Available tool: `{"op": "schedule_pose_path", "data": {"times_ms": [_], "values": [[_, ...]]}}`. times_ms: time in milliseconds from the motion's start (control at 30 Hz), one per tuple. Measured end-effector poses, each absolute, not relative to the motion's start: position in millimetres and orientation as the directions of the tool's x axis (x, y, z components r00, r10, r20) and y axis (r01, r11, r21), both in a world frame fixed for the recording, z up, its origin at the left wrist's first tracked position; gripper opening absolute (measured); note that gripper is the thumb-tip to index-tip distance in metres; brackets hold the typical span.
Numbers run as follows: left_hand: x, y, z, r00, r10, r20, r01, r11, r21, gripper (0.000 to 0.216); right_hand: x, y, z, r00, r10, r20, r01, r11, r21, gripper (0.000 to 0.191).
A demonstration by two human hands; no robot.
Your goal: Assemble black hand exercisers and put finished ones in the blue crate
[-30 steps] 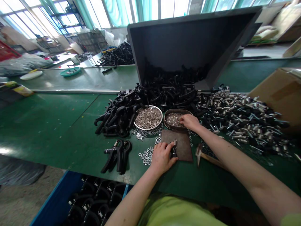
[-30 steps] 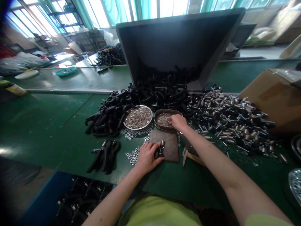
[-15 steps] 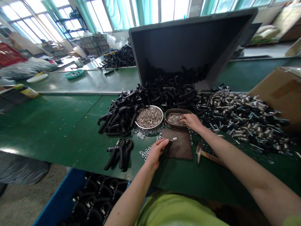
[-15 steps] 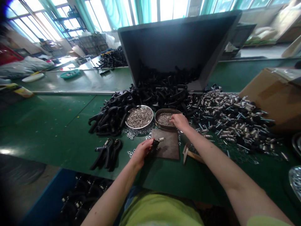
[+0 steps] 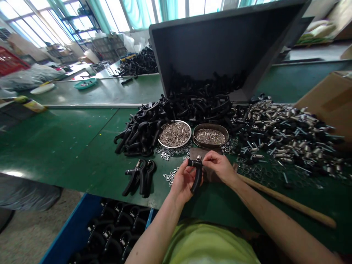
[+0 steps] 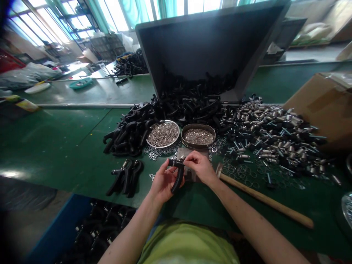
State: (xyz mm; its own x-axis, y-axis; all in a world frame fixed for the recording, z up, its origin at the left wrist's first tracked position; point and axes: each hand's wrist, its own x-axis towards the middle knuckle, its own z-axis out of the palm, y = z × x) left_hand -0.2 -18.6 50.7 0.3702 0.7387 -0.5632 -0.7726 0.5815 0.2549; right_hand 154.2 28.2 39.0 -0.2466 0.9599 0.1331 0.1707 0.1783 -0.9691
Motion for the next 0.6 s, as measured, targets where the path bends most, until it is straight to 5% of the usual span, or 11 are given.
{"op": "schedule_pose_path", "data": {"times_ms": [267,600], "values": [[1,-17,47,0.381,0.748,-0.543,-0.746,0.596,0.297,0.034,161,28,32,-0.276,0.951,0.138,0.236,0.206,-0.95,0.009],[4,-7,28,0.419,0.739,-0.527,-0.607,0.66,0.443,0.029,189,42,43,-0.544,0.839,-0.025,0.275,0.15,-0.95,0.016]]}}
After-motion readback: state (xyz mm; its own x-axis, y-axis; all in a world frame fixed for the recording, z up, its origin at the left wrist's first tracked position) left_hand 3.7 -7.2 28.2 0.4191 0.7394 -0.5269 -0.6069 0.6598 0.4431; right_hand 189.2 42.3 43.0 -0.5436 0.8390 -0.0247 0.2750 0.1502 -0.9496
